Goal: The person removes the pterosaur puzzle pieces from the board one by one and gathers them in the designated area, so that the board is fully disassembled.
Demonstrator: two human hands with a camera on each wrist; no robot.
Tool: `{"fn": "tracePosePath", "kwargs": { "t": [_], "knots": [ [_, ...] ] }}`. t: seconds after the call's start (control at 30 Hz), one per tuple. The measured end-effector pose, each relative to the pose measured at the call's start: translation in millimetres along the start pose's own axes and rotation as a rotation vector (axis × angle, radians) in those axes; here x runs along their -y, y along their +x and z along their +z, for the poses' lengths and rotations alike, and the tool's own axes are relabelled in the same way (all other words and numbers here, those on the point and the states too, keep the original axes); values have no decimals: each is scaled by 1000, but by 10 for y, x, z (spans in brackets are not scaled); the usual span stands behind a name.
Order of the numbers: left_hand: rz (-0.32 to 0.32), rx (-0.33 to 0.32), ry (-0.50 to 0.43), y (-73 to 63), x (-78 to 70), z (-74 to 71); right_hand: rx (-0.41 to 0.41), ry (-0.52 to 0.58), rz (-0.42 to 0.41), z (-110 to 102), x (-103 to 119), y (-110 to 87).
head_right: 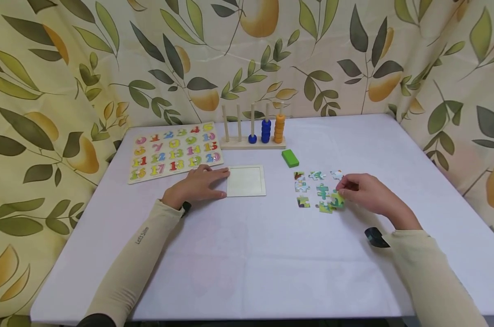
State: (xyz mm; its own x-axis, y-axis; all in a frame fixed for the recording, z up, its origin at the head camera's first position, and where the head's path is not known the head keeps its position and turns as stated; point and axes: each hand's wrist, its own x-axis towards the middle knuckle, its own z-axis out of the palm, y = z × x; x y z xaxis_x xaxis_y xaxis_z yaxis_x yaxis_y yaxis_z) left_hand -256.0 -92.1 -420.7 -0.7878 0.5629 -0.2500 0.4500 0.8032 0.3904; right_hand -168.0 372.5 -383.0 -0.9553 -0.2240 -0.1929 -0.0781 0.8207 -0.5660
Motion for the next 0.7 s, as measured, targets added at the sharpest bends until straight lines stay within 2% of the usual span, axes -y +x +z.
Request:
{"fn": "tracePosePath", "kwargs": {
  "t": [0.43,0.7],
  "knots": [
    [9,3,13,-10,16,-11,47,-66,14,-41,-161,-41],
    [3,-3,10,34,50,7,45,-122,-15,-70,-197,-21]
  ]
}}
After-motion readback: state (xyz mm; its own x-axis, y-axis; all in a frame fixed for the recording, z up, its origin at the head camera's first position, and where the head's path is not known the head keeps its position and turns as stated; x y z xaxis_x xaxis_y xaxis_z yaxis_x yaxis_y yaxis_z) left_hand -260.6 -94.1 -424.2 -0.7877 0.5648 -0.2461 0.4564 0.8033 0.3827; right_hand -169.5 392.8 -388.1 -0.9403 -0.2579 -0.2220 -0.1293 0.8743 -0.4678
